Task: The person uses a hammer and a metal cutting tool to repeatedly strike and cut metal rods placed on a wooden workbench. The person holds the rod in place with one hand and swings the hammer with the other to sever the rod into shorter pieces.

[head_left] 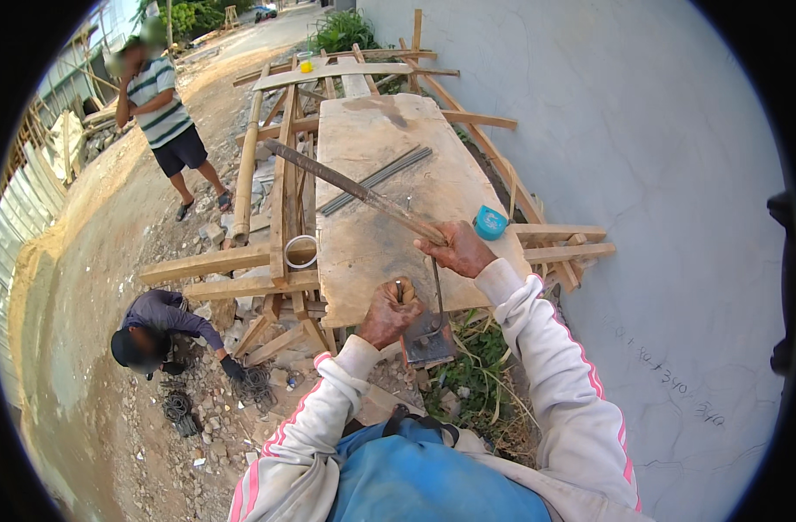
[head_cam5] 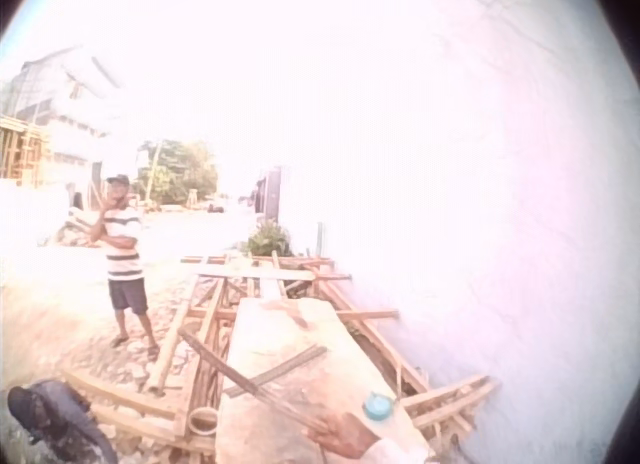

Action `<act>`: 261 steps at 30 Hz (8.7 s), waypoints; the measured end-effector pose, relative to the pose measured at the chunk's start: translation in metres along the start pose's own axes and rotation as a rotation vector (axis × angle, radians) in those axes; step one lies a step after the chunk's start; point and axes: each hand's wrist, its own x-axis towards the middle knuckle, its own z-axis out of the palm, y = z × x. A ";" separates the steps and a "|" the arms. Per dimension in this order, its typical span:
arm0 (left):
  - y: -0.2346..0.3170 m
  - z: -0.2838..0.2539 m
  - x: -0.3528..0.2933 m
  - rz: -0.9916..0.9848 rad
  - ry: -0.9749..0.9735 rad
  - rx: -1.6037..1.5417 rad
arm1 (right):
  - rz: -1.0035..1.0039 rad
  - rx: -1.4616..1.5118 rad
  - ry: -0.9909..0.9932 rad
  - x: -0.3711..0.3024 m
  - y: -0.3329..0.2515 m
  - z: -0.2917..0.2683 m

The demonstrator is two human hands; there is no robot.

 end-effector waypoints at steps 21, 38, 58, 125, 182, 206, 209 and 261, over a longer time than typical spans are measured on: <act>0.039 -0.030 0.009 0.082 -0.111 0.126 | 0.098 0.106 0.791 -0.131 -0.050 0.022; -0.011 -0.092 0.018 0.281 -0.327 0.760 | 0.394 0.345 1.473 -0.182 -0.034 0.220; -0.039 -0.068 0.051 0.515 -0.468 0.837 | 0.706 0.553 1.415 -0.196 -0.048 0.277; -0.046 -0.052 0.021 0.584 -0.242 1.139 | 0.811 -0.323 0.181 -0.372 -0.030 0.098; -0.043 -0.052 0.035 0.594 -0.330 1.049 | 1.291 -0.913 0.633 -0.506 -0.081 0.211; -0.055 -0.047 0.040 0.673 -0.439 1.234 | 1.788 -0.687 0.888 -0.361 -0.244 0.420; -0.054 -0.048 0.042 0.663 -0.417 1.217 | 1.731 -0.688 0.852 -0.362 -0.248 0.410; -0.027 -0.110 0.034 0.914 -0.877 1.047 | 1.890 -0.489 1.149 -0.157 -0.308 0.526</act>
